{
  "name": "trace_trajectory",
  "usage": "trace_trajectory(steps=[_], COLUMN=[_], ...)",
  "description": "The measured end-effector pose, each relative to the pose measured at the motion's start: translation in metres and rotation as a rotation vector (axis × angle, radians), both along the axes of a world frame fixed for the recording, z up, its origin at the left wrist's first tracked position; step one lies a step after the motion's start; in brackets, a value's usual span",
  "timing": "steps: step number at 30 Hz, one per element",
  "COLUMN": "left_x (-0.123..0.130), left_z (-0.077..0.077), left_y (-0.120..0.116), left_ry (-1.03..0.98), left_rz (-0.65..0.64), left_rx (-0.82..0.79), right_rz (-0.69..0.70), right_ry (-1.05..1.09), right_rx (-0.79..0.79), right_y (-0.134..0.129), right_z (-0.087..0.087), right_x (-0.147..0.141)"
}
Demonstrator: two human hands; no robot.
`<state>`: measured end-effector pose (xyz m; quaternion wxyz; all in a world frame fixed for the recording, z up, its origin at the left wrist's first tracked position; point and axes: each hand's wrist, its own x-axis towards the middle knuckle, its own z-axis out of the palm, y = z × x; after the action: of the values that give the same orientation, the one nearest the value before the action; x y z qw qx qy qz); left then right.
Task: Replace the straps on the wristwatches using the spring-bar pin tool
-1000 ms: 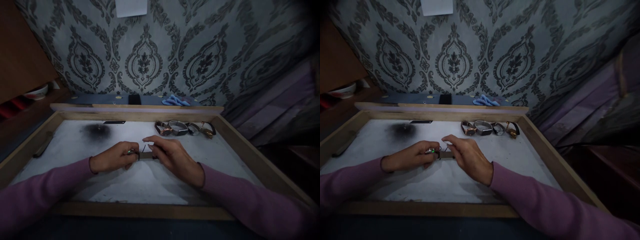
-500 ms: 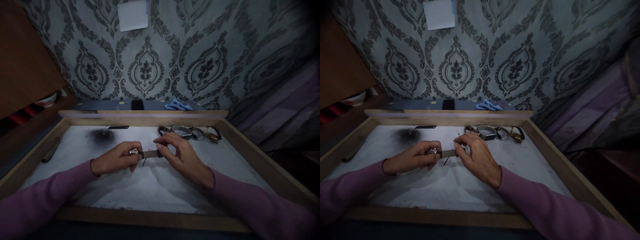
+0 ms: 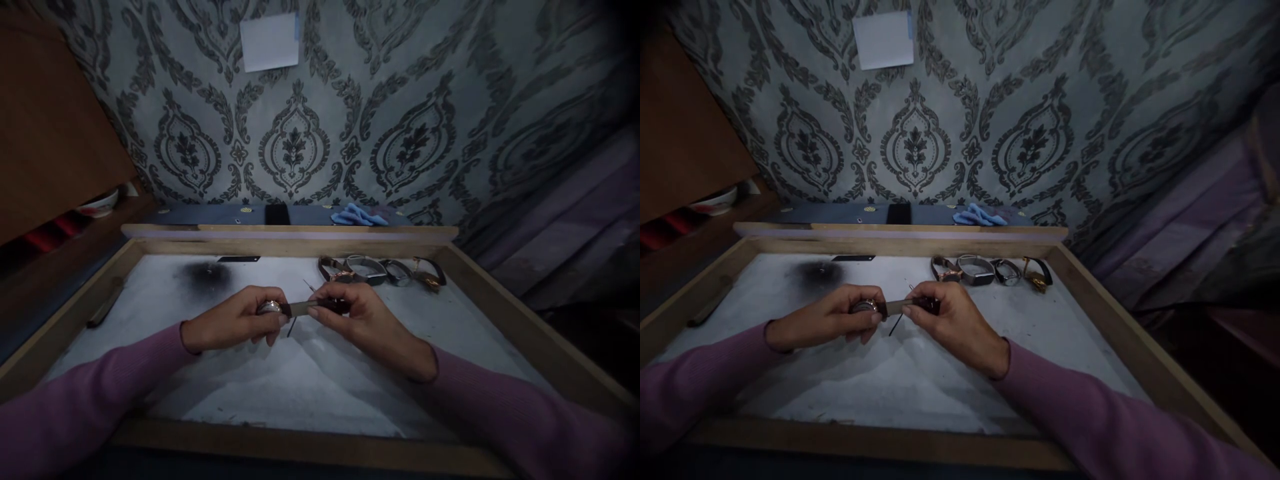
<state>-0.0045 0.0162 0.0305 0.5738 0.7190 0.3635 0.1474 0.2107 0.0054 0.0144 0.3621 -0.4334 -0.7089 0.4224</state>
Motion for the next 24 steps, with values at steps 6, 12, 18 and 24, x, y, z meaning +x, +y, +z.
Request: trace_trajectory(steps=[6, 12, 18, 24], left_x=[0.0003, -0.0011, -0.0017, -0.0034], left_z=[-0.0009, -0.0038, -0.0042, -0.0023], left_y=[0.0004, 0.0014, 0.0025, 0.0041], left_ry=[-0.001, -0.003, -0.024, -0.057], left_rz=[0.003, -0.006, -0.017, 0.008], left_rx=[-0.007, -0.001, -0.062, -0.141], right_rz=[-0.005, -0.016, -0.028, -0.014], right_ry=[0.007, 0.014, -0.010, 0.018], right_rx=[-0.012, -0.022, -0.051, -0.150], right_y=[-0.0013, -0.0010, 0.0009, 0.0034], right_z=[0.0033, 0.0025, 0.0011, 0.0000], right_x=[-0.0012, -0.0019, -0.0006, 0.0002])
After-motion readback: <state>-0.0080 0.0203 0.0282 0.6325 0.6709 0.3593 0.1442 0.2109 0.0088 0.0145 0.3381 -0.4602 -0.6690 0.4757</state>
